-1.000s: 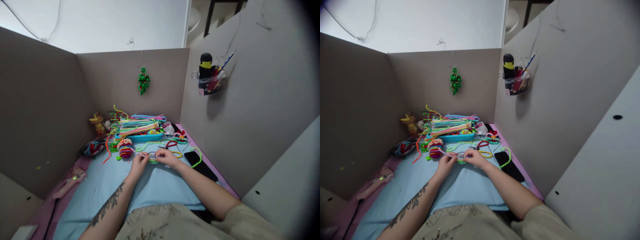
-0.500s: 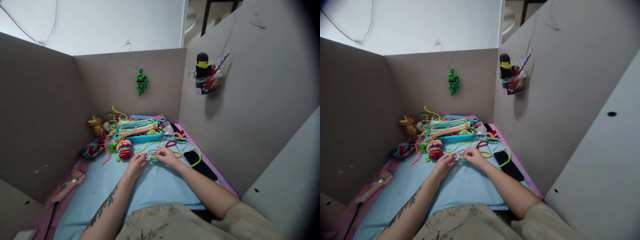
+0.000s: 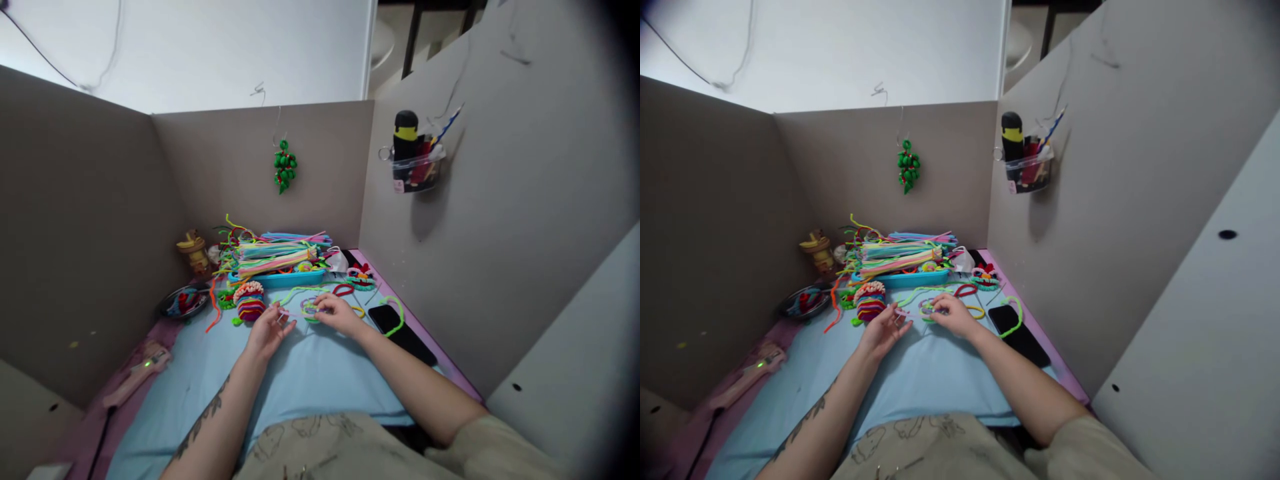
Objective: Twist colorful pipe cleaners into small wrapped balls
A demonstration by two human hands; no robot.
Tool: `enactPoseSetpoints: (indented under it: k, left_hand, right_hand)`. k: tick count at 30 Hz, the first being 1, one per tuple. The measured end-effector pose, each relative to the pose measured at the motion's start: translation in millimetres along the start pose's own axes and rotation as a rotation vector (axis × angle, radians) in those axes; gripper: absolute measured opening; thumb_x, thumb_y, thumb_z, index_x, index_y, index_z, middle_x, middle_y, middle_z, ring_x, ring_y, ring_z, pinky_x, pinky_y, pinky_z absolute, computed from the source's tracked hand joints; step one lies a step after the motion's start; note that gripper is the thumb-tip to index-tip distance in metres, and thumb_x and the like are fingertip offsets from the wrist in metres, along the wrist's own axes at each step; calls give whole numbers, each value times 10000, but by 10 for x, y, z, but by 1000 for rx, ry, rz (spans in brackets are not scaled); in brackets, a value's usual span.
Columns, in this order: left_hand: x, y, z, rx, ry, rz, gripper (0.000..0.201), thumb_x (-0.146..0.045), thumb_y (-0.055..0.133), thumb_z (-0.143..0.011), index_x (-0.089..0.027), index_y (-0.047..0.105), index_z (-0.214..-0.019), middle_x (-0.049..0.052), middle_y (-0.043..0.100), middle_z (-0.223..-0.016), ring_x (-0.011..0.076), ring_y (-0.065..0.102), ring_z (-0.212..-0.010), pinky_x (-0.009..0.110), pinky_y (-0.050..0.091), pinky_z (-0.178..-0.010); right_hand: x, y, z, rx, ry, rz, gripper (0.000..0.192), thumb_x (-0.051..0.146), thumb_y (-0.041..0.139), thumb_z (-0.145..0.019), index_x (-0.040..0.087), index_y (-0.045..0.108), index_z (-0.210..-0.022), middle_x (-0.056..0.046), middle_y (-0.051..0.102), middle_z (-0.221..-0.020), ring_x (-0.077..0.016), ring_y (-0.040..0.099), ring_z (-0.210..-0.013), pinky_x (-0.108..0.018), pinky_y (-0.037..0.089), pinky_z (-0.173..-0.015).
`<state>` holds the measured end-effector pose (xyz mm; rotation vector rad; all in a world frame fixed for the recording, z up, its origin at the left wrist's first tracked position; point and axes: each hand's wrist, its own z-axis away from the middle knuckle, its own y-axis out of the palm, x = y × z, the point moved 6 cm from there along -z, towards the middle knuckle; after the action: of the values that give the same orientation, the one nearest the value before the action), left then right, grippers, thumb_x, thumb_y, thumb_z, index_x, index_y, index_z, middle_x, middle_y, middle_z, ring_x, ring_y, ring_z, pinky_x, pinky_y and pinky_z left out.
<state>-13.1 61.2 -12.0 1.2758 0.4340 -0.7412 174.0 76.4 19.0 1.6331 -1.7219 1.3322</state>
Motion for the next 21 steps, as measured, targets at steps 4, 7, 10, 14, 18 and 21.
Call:
enactPoseSetpoints:
  k: [4, 7, 10, 14, 18, 21]
  left_hand:
    - [55, -24, -12, -52, -3, -99, 203, -57, 545, -793, -152, 525, -971, 55, 641, -869, 148, 656, -725, 323, 575, -640]
    - [73, -106, -51, -143, 24, -138, 310, -11, 583, -760, -136, 501, -1031, 91, 653, -909, 153, 669, -729, 231, 564, -566]
    - [36, -195, -82, -237, 103, -139, 433, 14, 630, -718, -139, 488, -1097, 79, 659, -870, 148, 676, -714, 190, 549, -549]
    - [-33, -204, -88, -256, 213, -260, 325, -13, 705, -656, -106, 568, -936, 76, 665, -795, 153, 677, -684, 181, 525, -541]
    - [-16, -136, -76, -180, 225, -443, 283, -115, 760, -606, -105, 603, -841, 60, 668, -684, 133, 638, -569, 184, 469, -480]
    - [16, -85, -63, -103, 243, -622, 271, -212, 772, -578, -109, 639, -791, 29, 637, -583, 99, 542, -431, 180, 374, -396]
  right_hand:
    - [60, 49, 29, 9, -59, 68, 46, 222, 636, -711, 179, 633, -695, -69, 581, -954, -191, 572, -910, -346, 423, -847]
    - [109, 81, 51, 23, -104, 120, 16, 193, 627, -707, 184, 636, -698, -63, 585, -956, -184, 574, -905, -336, 424, -846]
    - [151, 106, 69, 43, -139, 158, 30, 180, 615, -710, 189, 643, -712, -59, 586, -964, -183, 574, -903, -331, 426, -842]
    - [153, 97, 69, 18, -150, 171, 36, 174, 606, -714, 190, 638, -717, -63, 589, -969, -187, 571, -912, -334, 424, -846]
    - [119, 56, 49, -26, -127, 148, 17, 187, 613, -713, 187, 625, -702, -65, 589, -959, -185, 569, -904, -334, 427, -835]
    - [112, 42, 38, -29, -116, 134, 22, 201, 622, -712, 187, 623, -694, -66, 589, -963, -187, 564, -909, -339, 424, -842]
